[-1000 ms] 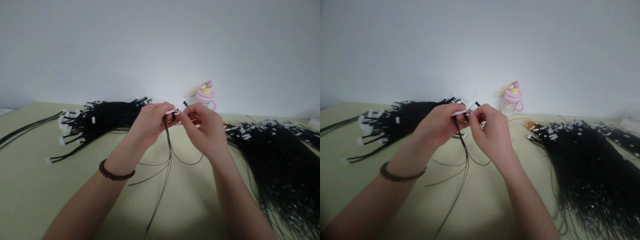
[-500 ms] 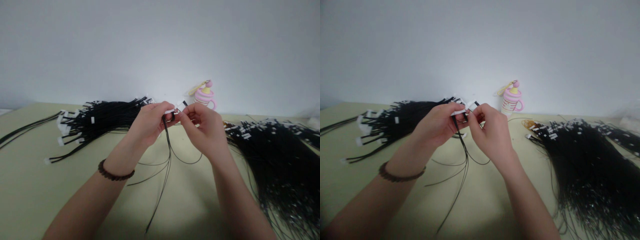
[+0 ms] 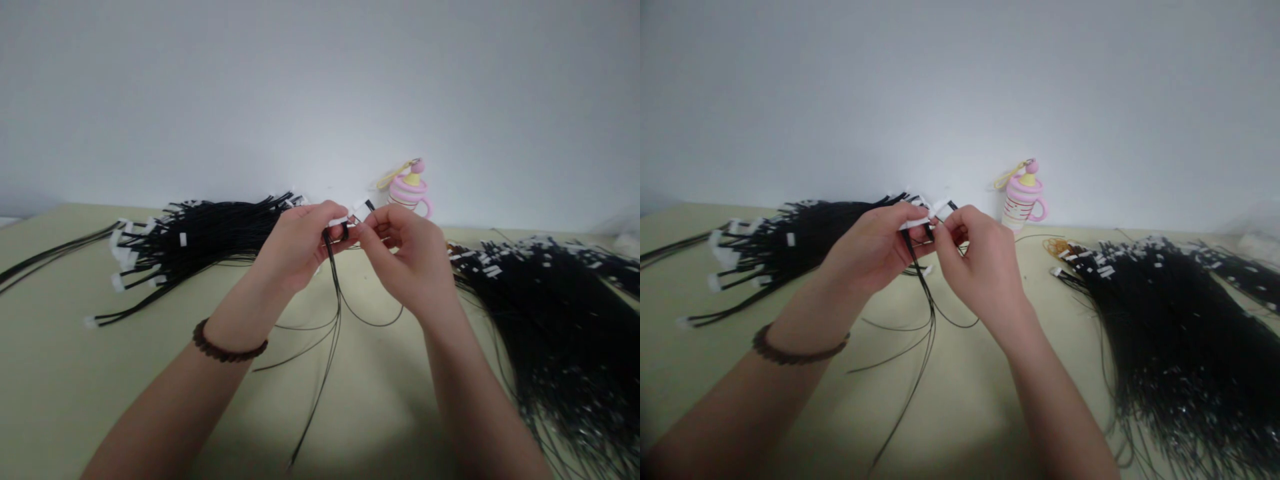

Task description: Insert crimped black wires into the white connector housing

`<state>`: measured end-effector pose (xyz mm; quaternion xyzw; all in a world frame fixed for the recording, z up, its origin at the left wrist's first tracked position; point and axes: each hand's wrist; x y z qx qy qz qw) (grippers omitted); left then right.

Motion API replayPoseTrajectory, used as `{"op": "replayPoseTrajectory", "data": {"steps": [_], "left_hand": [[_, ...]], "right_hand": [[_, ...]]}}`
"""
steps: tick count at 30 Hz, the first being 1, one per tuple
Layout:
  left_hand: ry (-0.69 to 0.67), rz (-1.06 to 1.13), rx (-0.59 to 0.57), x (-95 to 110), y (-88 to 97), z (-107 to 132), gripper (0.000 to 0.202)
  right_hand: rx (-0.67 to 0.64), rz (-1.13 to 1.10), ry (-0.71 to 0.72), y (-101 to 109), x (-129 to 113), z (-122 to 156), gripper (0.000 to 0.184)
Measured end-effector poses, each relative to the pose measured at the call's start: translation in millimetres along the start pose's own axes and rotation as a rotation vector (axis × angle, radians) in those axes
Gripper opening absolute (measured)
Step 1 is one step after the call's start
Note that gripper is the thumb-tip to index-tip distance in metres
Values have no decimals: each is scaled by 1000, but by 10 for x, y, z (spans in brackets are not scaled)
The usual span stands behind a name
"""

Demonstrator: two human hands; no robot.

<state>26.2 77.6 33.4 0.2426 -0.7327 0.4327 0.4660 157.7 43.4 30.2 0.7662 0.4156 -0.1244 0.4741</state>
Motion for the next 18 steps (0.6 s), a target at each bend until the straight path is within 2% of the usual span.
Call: {"op": "replayPoseTrajectory", "data": {"steps": [6,18], "left_hand": [[19,-12,37,5,-9,-16,17],[4,-8,12,6,-1,-13,18]], "right_hand": [[-3,6,-4,0,-5,-3,12],[-12,-10,-3,-1,6,0,11]]}}
Point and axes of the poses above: each hand's wrist, its own z-axis away from the middle knuckle, its own y-axis out of the back of the hand, x = y × z, and after that the axes turned 13 degrees about -x, right-handed
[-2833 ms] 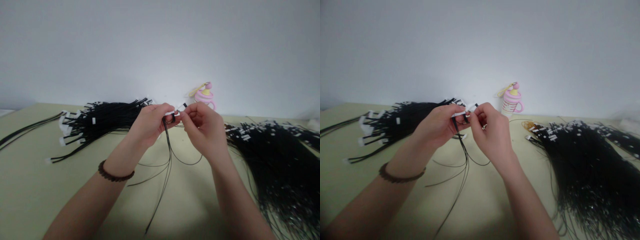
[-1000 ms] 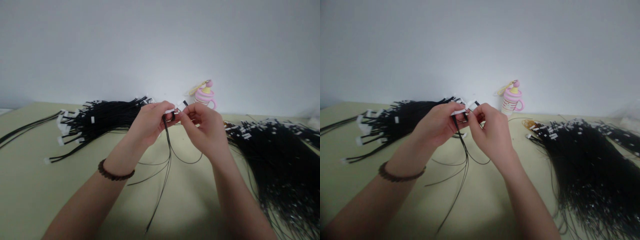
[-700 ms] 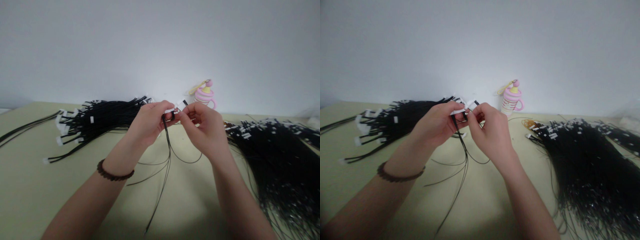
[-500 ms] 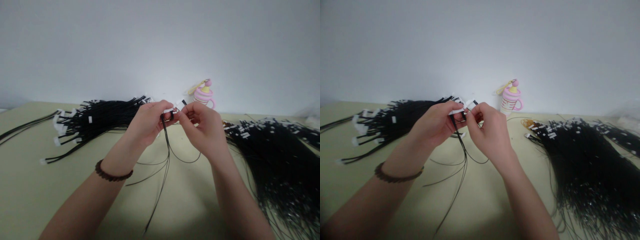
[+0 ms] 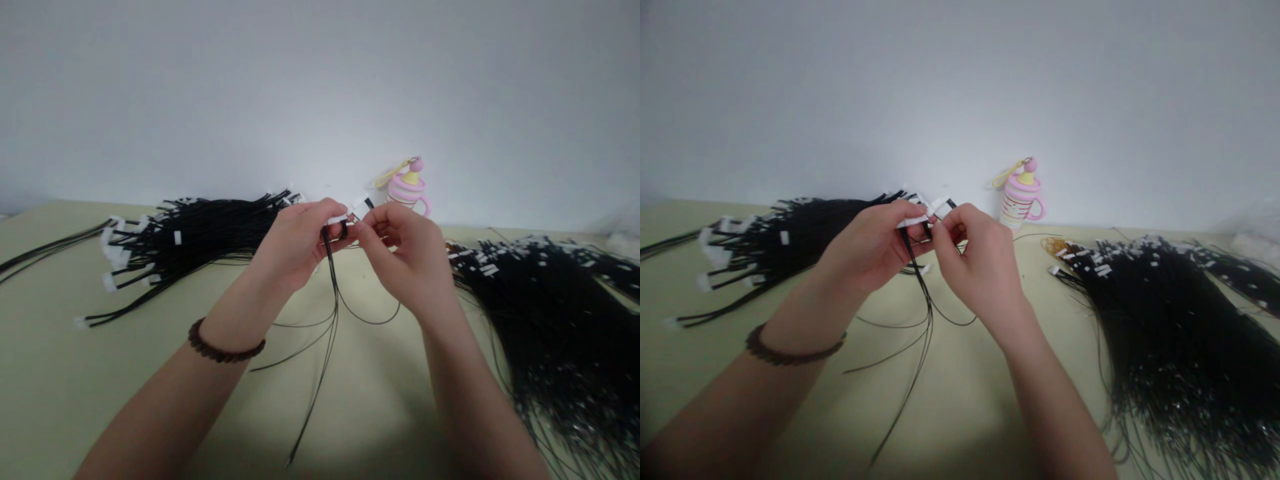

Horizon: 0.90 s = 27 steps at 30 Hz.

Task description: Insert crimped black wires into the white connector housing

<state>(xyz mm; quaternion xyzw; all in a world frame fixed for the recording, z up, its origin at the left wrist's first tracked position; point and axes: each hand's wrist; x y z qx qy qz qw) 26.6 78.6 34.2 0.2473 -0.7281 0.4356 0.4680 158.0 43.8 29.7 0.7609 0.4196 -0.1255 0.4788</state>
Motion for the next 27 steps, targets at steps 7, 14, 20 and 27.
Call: {"op": "replayPoseTrajectory", "data": {"steps": [7,14,20,27], "left_hand": [[9,0,-5,-9,9,-11,19],[-14,16,-64,-20,22,-2,19],[-24,6,-54,-21,21,1,18],[-12,-10,-24,-8,18,-6,23]], "right_hand": [[11,-20,7,7,28,-5,12],[37,-33,-17,10,39,-1,12],[41,-30,-17,13,29,-1,12],[48,-41,-16,22,29,5,12]]}}
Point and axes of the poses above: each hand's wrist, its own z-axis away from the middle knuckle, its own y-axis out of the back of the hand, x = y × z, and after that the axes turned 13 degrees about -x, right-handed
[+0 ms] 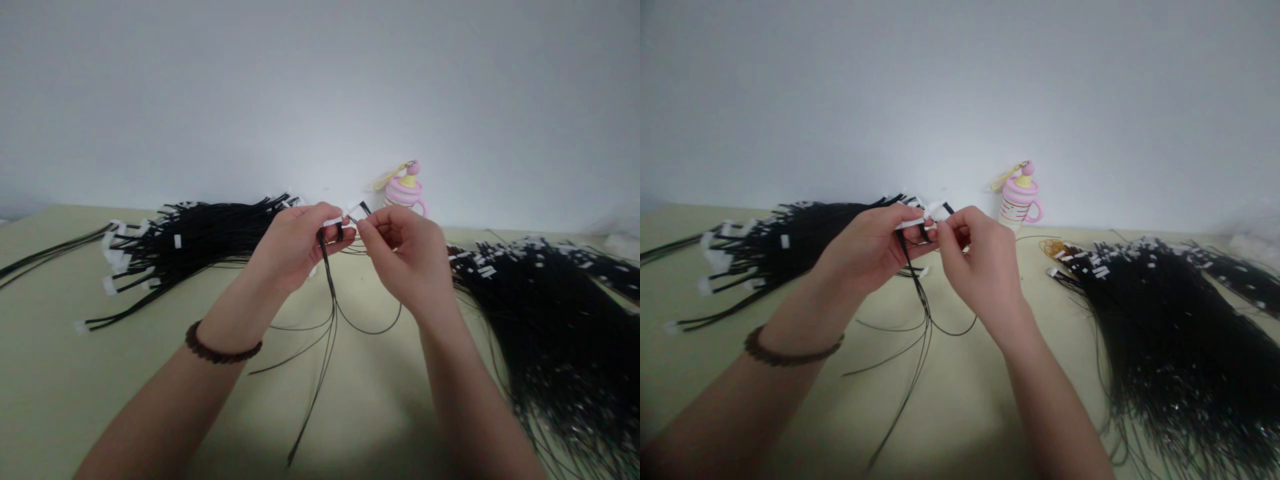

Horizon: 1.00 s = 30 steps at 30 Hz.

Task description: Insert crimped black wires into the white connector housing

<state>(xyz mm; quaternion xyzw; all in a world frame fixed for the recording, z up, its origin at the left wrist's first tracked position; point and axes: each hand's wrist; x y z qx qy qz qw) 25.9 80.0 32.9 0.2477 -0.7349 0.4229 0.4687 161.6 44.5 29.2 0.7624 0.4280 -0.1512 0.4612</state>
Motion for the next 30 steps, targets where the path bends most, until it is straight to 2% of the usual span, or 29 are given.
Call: {"op": "replayPoseTrajectory", "data": {"steps": [20,30], "left_hand": [[-1,14,-28,0,-4,2,24],[8,13,-29,-14,3,-12,23]], "right_hand": [[-14,15,1,-10,17,-5,15],[12,183,27,-25,19,7,17]]}}
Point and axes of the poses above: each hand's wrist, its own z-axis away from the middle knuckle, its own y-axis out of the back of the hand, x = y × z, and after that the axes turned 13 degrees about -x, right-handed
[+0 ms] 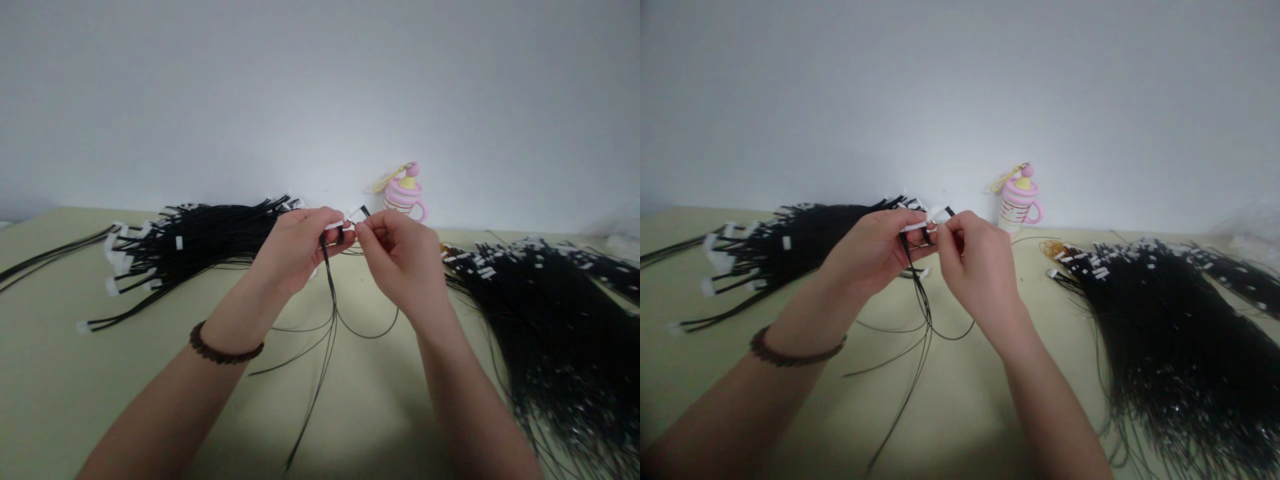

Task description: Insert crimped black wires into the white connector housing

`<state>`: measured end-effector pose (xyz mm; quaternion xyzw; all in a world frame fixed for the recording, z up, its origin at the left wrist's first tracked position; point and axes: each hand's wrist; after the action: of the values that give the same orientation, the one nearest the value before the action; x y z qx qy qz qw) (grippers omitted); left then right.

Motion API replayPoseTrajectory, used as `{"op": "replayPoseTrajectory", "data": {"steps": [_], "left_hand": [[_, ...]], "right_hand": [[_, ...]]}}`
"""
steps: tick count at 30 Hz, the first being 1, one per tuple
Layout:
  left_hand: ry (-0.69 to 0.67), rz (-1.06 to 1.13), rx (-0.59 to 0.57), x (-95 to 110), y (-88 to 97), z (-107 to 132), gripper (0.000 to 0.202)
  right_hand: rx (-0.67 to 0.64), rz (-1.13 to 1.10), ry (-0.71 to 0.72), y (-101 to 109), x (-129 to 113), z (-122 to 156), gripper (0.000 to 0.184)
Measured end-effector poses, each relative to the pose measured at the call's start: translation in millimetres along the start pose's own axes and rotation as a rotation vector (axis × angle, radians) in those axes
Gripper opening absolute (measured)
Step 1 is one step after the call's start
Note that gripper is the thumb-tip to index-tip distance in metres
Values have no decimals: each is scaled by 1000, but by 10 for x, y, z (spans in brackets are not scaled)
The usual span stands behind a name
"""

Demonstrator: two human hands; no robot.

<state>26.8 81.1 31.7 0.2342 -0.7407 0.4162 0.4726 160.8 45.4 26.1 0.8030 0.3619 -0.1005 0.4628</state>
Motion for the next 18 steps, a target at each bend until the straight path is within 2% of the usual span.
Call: {"op": "replayPoseTrajectory", "data": {"steps": [7,13,18], "left_hand": [[-4,-56,25,-27,-13,-1,23],[5,-58,12,-67,-29,19,25],[-16,-75,53,-66,-93,52,27]], "right_hand": [[-17,39,0,10,-3,-2,18],[19,140,7,5,-51,9,16],[41,174,16,-1,-73,14,15]]}}
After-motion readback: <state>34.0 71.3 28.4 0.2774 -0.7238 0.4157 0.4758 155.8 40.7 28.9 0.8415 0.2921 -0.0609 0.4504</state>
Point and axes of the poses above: each hand's wrist, its own z-axis away from the middle knuckle, its own y-axis out of the back of the hand, x = y × z, and after that the axes turned 13 degrees about -x, right-handed
